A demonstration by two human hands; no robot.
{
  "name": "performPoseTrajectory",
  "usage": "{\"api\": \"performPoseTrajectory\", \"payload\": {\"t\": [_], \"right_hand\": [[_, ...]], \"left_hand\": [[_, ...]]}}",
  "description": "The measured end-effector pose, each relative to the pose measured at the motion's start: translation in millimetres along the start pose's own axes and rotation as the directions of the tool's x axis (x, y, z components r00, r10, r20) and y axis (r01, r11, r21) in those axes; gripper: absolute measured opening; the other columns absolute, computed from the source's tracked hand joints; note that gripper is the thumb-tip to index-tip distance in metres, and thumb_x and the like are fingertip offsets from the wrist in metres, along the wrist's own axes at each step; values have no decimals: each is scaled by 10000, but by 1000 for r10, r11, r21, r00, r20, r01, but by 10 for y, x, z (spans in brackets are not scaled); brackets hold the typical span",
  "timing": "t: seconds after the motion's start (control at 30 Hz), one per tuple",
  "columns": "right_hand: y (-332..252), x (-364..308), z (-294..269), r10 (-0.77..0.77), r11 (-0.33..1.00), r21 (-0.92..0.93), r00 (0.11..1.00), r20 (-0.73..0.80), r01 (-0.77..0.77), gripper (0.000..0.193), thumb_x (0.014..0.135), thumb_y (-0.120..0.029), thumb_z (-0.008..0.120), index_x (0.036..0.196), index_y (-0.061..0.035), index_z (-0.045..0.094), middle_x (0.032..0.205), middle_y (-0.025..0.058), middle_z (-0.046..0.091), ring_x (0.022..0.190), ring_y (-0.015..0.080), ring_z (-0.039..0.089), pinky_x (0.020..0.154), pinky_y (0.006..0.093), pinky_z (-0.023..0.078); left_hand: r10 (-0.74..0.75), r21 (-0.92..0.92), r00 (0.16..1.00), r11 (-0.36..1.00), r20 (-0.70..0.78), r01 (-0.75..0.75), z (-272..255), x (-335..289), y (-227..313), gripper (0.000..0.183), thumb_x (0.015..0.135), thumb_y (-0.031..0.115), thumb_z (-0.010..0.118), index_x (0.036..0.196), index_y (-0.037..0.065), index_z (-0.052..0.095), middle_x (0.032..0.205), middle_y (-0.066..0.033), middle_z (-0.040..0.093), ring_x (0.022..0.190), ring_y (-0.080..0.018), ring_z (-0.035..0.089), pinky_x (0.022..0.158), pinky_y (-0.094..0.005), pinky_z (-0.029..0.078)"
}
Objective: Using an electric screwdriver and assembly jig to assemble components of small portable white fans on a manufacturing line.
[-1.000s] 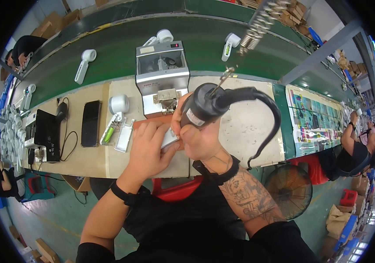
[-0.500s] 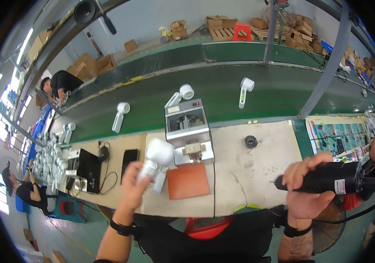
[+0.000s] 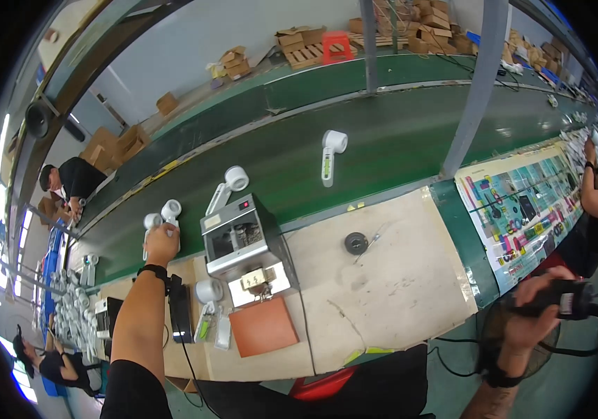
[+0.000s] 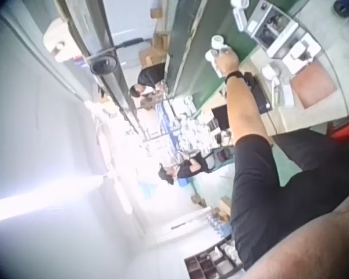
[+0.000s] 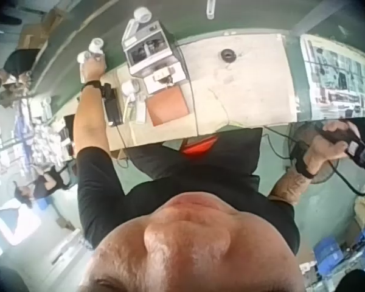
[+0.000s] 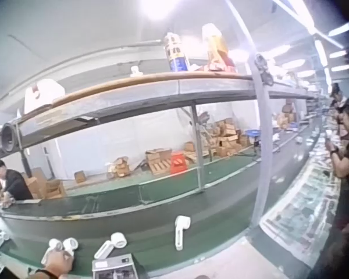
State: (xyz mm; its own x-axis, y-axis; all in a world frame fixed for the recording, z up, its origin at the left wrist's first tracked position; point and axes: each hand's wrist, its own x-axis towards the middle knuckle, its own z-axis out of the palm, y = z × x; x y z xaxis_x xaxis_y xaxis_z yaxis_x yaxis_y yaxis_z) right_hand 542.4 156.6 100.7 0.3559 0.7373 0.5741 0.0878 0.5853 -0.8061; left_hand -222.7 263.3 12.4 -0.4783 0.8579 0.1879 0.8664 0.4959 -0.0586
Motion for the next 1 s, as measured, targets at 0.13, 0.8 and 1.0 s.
{"api": "performPoseTrajectory", "payload": {"t": [0.13, 0.8, 1.0], "right_hand": [[-35, 285, -578, -2, 1000, -10, 1000, -6, 2, 759, 1034, -634, 662, 1396, -7, 436, 840, 24, 500, 716, 114, 503, 666, 277, 389], [-28, 1084, -484, -277, 960, -24, 933, -232, 279, 466, 1095, -323, 691, 1451, -74, 525, 787, -16, 530, 650, 89, 512, 579, 266, 425], [-327, 1273, -743, -259, 966, -94, 929, -265, 242, 315, 1112, -265, 675, 1310, -35, 590, 780, -2, 582, 636, 84, 557, 552, 262, 443]], "left_hand": [[100, -17, 900, 993, -424, -118, -16, 499, 396, 402, 1004, 455, 709, 1187, 108, 800, 1208, -269, 735, 1204, -459, 675, 1054, -506, 525], [100, -757, 937, 564, -335, -331, -483, -378, -1052, 450, 1146, 193, 609, 1515, -61, 563, 1285, -130, 735, 1132, -181, 676, 1016, -321, 520], [-89, -649, 995, 760, -37, 44, -1531, -2804, -27, 459, 1066, 196, 714, 1395, -115, 637, 1386, -259, 701, 1162, -315, 708, 995, -429, 581]]}}
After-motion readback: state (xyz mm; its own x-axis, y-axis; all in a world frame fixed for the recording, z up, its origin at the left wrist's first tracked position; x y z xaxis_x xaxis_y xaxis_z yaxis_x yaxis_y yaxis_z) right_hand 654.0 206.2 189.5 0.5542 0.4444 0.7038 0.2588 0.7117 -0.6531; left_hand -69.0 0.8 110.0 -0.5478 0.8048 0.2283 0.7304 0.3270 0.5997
